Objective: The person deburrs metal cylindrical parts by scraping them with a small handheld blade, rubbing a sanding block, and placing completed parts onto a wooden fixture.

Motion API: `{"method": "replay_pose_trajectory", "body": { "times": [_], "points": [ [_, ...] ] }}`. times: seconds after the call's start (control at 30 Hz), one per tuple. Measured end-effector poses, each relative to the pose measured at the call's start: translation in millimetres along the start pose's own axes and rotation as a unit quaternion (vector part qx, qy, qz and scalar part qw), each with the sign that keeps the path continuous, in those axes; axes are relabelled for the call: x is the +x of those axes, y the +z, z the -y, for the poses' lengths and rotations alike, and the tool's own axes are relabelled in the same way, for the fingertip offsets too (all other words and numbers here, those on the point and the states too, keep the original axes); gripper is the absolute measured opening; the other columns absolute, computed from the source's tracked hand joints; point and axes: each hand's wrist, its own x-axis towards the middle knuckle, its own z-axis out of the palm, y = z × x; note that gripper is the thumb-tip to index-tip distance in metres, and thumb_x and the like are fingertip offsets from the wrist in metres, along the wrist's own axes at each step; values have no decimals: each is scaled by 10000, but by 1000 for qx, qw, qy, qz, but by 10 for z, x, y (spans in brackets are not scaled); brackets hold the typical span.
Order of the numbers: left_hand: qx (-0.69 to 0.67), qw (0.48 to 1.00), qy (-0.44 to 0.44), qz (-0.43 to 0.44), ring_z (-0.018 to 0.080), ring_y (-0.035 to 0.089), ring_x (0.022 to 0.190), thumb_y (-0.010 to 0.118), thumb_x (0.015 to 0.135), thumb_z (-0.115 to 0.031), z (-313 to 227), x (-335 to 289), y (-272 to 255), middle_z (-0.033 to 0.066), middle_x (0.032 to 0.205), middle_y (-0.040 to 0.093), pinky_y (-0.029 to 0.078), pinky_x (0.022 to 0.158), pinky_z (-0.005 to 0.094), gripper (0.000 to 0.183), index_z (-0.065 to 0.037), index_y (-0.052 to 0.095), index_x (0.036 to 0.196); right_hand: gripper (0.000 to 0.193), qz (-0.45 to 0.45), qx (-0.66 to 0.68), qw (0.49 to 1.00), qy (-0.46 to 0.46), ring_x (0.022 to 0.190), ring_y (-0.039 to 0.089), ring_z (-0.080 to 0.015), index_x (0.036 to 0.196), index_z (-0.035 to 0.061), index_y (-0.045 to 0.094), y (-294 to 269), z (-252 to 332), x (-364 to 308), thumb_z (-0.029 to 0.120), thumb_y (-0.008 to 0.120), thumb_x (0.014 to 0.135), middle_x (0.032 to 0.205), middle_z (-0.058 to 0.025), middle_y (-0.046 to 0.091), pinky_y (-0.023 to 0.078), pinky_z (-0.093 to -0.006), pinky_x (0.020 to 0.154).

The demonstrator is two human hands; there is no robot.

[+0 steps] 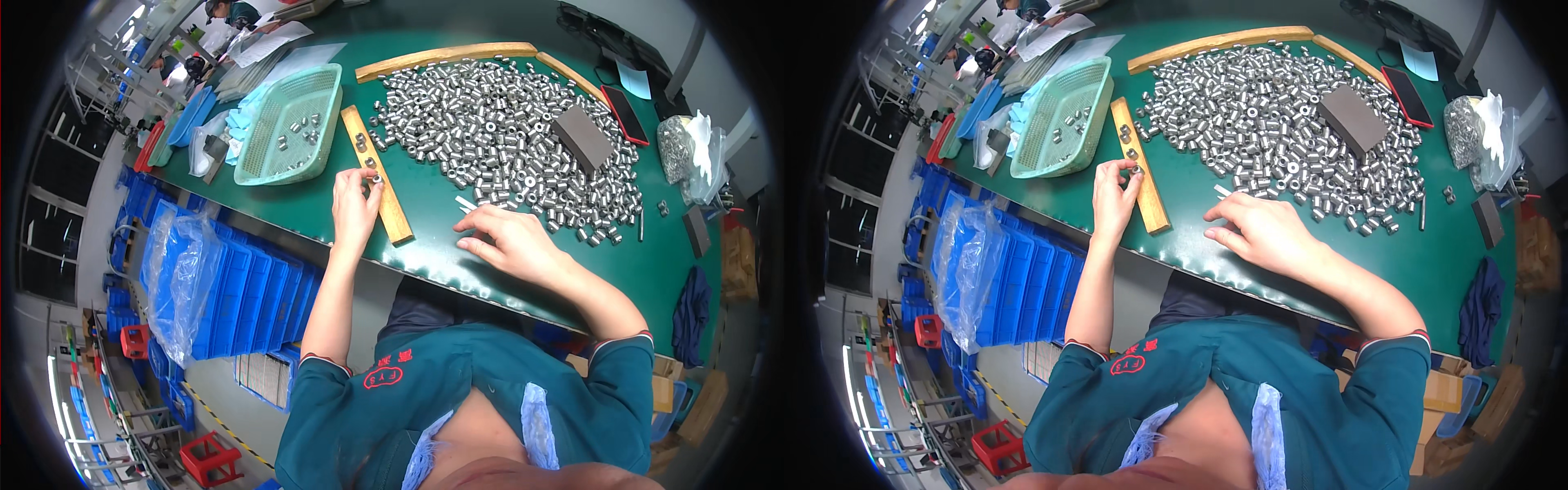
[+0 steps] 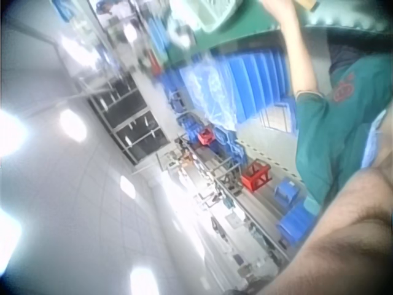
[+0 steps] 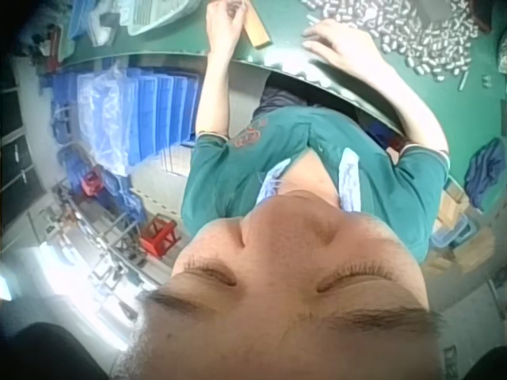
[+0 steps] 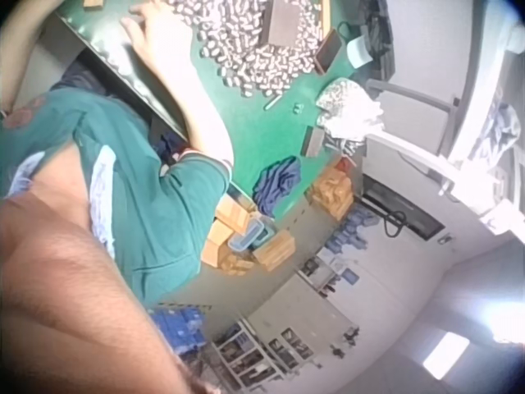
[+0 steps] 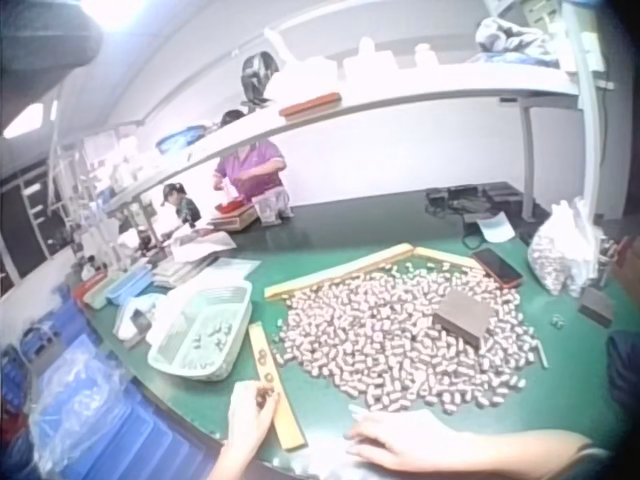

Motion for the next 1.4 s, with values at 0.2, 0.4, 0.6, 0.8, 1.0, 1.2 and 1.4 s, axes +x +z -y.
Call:
{"method": "replay_pose_trajectory", "body": {
  "times": [0.2, 0.4, 0.6, 0.8, 1.0, 1.2, 1.4],
  "points": [
    [20, 997, -48, 49, 218, 553, 827, 672, 782, -153, 6, 70, -11, 77, 885, 548, 467, 758, 341, 296, -28, 553, 1022, 224, 13, 1, 1000, -6, 783, 648, -211, 1005, 97, 627, 2, 15, 7, 264, 618, 856, 935, -74, 627, 507, -327, 669],
    [117, 976, -154, 97, 272, 634, 835, 661, 785, -337, -277, 253, -84, 105, 842, 633, 492, 719, 382, 457, -19, 497, 1069, 214, 7, 4, 1000, -22, 766, 649, -209, 995, 97, 630, 39, 29, -3, 260, 617, 856, 908, -75, 632, 507, -332, 650],
    [185, 969, -140, 85, 326, 656, 763, 619, 809, -337, -96, 379, 70, 144, 794, 665, 507, 674, 420, 339, -36, 517, 928, 194, 5, -4, 999, -51, 774, 639, -231, 972, 101, 637, 44, 40, -3, 255, 610, 856, 900, -70, 635, 506, -334, 660],
    [190, 974, -117, 25, 333, 651, 730, 606, 810, -321, 48, 501, 138, 149, 759, 659, 503, 666, 433, 301, -40, 529, 885, 226, 0, -30, 994, -107, 786, 632, -238, 955, 114, 644, 105, -2, 1, 305, 543, 890, 862, -57, 633, 511, -357, 660],
    [188, 968, -162, 32, 333, 650, 767, 622, 804, -393, 74, 544, 178, 159, 774, 659, 493, 693, 429, 383, -36, 532, 911, 229, 5, -38, 994, -105, 779, 633, -239, 946, 115, 646, 93, -9, -2, 313, 545, 889, 833, -55, 631, 510, -358, 655],
    [169, 968, -181, 43, 332, 645, 801, 669, 771, -440, 30, 499, 107, 150, 810, 662, 488, 712, 415, 471, -30, 519, 947, 192, 13, -58, 993, -106, 777, 632, -233, 936, 103, 645, 76, 3, 5, 272, 582, 871, 852, -54, 642, 506, -349, 653],
    [145, 983, -111, 18, 307, 620, 810, 640, 820, -350, 112, 394, 114, 118, 888, 615, 484, 695, 417, 343, -52, 521, 941, 195, 9, -54, 993, -103, 776, 633, -234, 939, 103, 644, 75, 13, 9, 274, 579, 872, 850, -56, 644, 506, -349, 653]
  ]
}}
